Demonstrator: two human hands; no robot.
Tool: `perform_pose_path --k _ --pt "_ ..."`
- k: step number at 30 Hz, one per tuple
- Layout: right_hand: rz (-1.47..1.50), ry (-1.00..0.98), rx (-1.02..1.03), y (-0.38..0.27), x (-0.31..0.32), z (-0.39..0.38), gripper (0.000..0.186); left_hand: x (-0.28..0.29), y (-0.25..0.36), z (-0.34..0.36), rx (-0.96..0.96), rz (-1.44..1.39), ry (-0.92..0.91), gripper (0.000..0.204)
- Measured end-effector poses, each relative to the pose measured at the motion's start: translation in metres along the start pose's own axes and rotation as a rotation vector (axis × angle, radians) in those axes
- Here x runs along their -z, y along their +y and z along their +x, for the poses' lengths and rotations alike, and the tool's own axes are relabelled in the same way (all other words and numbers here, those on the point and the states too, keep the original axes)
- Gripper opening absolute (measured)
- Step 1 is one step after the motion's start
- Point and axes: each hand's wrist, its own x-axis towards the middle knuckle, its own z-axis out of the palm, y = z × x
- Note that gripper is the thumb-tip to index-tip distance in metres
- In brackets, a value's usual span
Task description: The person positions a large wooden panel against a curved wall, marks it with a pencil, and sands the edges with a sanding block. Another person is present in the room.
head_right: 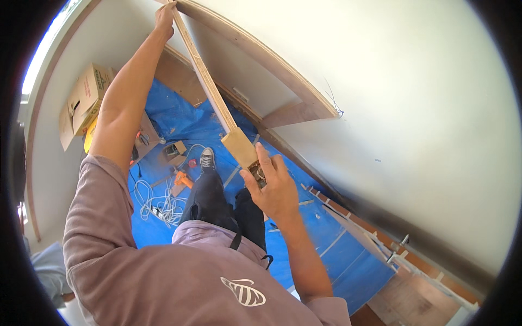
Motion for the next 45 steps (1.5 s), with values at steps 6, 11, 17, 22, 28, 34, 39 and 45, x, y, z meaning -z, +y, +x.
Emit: perform_pose_path --k 6,11,17,22,28,34,39,45 --pt "0.019 0.008 0.074 0.015 0.004 -0.011 0.067 0.001 -0.002 0.035 -0.104 0.065 -0.036 0.045" --pt "0.064 -0.031 0.010 0.018 0.021 -0.028 0.067 0.002 -0.008 0.024 -0.073 0.088 -0.031 0.055" --pt "0.086 0.010 0.073 0.006 -0.007 0.049 0.066 -0.004 0.006 -0.005 -0.027 -0.084 0.016 0.058" --pt "0.110 0.099 0.272 -0.046 -0.054 0.207 0.061 -0.003 0.012 -0.014 -0.025 -0.099 -0.026 0.066" --pt "0.032 0.078 0.225 -0.077 -0.085 0.296 0.063 -0.002 0.018 -0.017 -0.061 0.040 -0.003 0.064" --pt "0.073 -0.014 0.198 -0.009 -0.018 0.109 0.063 -0.002 0.019 -0.016 -0.078 0.079 0.006 0.063" --pt "0.030 -0.096 0.068 -0.001 0.031 -0.009 0.065 -0.006 0.011 -0.014 -0.109 0.110 0.019 0.060" --pt "0.080 0.026 0.247 -0.011 -0.035 0.135 0.061 -0.006 0.008 -0.013 -0.097 0.149 0.036 0.058"
